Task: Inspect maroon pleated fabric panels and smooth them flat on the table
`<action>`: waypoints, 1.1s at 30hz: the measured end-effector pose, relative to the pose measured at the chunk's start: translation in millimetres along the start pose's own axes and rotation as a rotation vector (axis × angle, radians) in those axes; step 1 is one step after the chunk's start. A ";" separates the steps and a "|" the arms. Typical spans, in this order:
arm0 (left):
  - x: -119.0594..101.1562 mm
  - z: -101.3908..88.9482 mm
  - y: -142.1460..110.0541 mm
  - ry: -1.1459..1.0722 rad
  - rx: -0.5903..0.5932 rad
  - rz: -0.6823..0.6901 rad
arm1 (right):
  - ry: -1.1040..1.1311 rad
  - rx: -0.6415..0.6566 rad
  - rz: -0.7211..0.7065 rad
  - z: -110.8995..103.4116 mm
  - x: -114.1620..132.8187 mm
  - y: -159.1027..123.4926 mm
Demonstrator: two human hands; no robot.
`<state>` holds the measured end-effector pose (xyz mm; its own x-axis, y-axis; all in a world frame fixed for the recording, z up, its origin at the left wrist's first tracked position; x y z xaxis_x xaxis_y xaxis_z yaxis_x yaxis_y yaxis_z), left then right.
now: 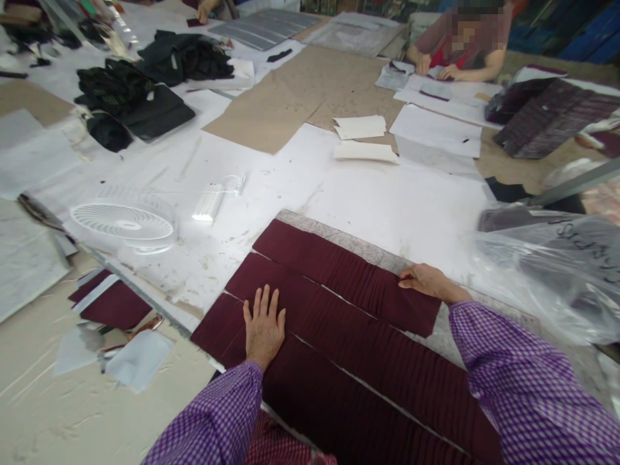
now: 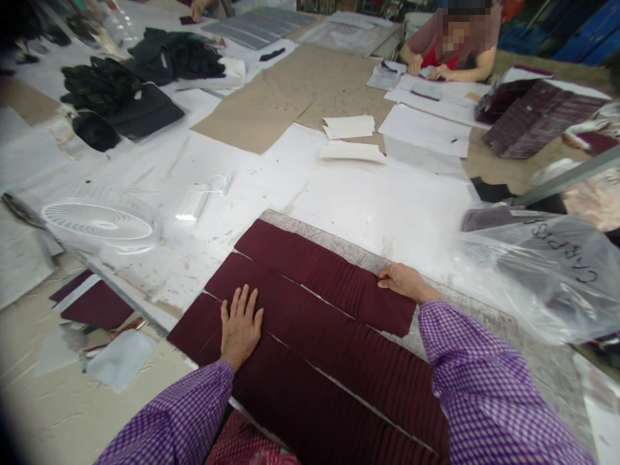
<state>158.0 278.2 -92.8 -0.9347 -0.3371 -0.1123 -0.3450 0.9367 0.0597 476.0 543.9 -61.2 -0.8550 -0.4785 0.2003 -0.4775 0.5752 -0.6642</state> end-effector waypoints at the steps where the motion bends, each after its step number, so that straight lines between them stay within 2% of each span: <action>1: 0.0 0.0 0.0 -0.001 0.000 0.000 | 0.000 0.008 0.007 0.1 -0.1 0.6; 9: -0.2 -0.4 0.5 0.000 0.009 0.000 | -0.036 0.029 0.072 1.1 -0.1 6.1; 18: 0.2 -0.6 -0.3 -0.008 0.009 -0.006 | 0.005 0.028 0.079 7.5 -2.8 3.6; 33: 0.3 0.2 -0.6 -0.016 -0.001 -0.006 | -0.007 0.066 0.107 5.5 2.7 5.1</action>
<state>157.9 277.6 -93.1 -0.9312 -0.3411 -0.1290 -0.3506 0.9346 0.0600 472.4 541.9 -68.0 -0.8988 -0.4214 0.1210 -0.3691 0.5783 -0.7276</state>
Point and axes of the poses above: each hand's wrist, its own y-axis towards the middle knuckle, its own z-axis out of the palm, x = y × z, the point moved 3 cm from there along y, towards the middle knuckle
